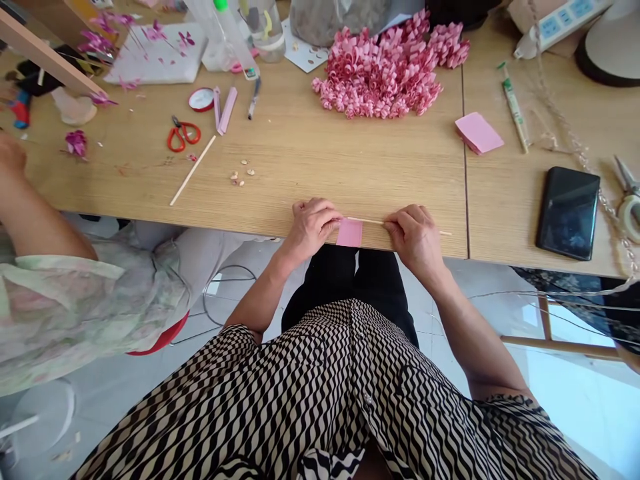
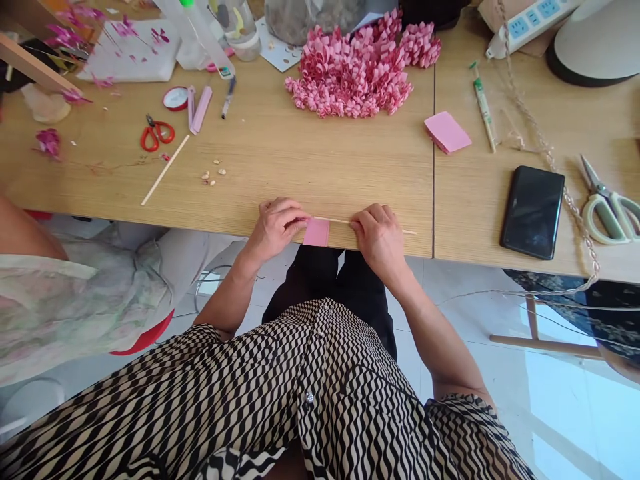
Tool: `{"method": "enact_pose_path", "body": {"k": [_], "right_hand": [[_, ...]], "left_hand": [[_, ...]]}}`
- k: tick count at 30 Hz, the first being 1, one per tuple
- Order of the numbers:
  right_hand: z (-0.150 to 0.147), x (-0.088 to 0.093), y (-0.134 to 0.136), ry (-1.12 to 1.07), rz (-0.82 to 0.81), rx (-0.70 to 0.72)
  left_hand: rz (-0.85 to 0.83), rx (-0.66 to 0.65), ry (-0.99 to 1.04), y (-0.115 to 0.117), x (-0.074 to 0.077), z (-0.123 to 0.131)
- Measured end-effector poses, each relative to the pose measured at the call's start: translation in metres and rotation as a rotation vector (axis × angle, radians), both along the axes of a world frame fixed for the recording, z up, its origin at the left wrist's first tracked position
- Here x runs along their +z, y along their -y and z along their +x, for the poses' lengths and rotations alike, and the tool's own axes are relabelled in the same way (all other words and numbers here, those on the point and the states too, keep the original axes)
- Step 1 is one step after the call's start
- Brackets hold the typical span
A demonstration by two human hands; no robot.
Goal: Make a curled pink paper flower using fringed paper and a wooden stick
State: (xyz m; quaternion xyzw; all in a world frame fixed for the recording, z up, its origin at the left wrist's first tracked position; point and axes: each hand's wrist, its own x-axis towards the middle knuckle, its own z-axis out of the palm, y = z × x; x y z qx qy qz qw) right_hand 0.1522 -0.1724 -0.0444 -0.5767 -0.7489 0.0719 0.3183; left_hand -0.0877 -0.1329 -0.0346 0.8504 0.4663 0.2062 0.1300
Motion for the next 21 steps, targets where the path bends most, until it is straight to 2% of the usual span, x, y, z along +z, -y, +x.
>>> {"method": "enact_pose_path", "body": {"k": [5, 12, 21], "right_hand": [[-0.001, 0.003, 0.001, 0.016, 0.003, 0.003], [-0.011, 0.01, 0.005, 0.113, -0.041, 0.011], [-0.018, 0.005, 0.002, 0.141, -0.029, 0.0]], "left_hand": [[0.034, -0.021, 0.021, 0.002, -0.001, -0.002], [0.063, 0.016, 0.09, 0.0, -0.008, -0.002], [0.091, 0.002, 0.102, 0.0, -0.01, -0.002]]}}
